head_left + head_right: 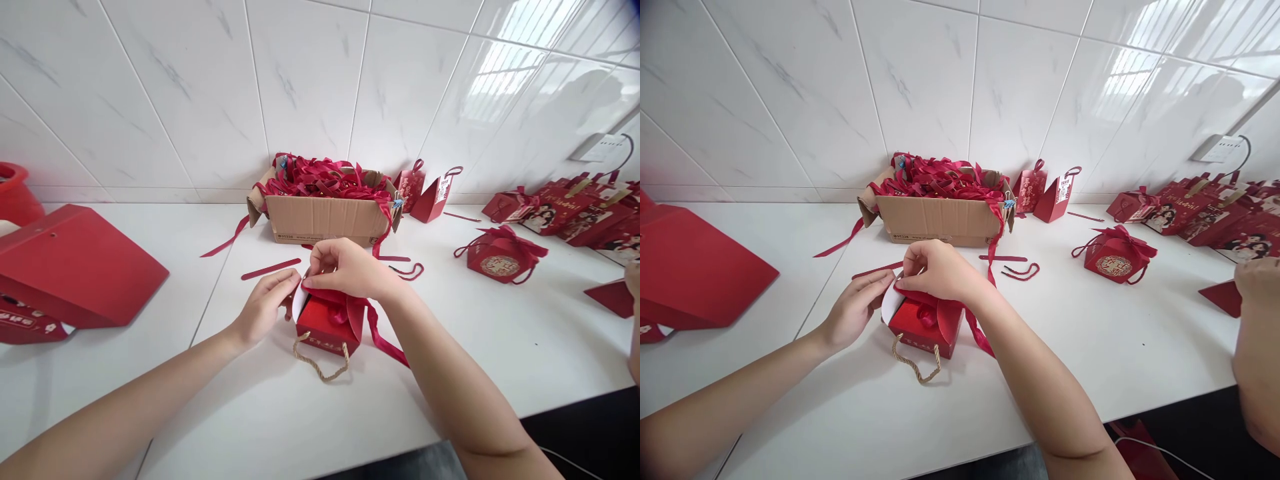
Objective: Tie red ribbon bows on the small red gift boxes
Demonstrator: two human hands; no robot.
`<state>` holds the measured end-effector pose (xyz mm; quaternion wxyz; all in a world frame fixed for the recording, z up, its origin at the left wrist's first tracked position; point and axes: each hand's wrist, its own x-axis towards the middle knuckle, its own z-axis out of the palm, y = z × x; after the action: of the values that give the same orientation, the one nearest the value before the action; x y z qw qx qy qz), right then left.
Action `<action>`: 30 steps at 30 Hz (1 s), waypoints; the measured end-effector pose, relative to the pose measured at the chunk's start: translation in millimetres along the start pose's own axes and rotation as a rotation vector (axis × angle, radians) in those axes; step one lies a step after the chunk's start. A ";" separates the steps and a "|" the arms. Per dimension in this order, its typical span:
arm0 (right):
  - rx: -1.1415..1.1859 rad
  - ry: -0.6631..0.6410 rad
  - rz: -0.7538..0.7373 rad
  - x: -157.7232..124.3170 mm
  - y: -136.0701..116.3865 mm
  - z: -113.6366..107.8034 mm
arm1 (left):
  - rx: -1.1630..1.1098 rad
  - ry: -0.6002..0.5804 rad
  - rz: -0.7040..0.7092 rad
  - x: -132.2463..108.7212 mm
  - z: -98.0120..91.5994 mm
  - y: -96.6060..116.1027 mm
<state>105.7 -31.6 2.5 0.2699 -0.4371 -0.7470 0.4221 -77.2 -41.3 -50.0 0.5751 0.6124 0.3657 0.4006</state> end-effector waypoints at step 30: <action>0.897 0.380 0.350 -136.3 48.0 74.8 | -0.399 0.228 0.685 11.6 17.6 141.7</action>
<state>132.8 -168.6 -81.0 0.4873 -0.4656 -0.3459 0.6528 -58.3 -48.1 91.8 0.4718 0.5271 0.1173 0.6970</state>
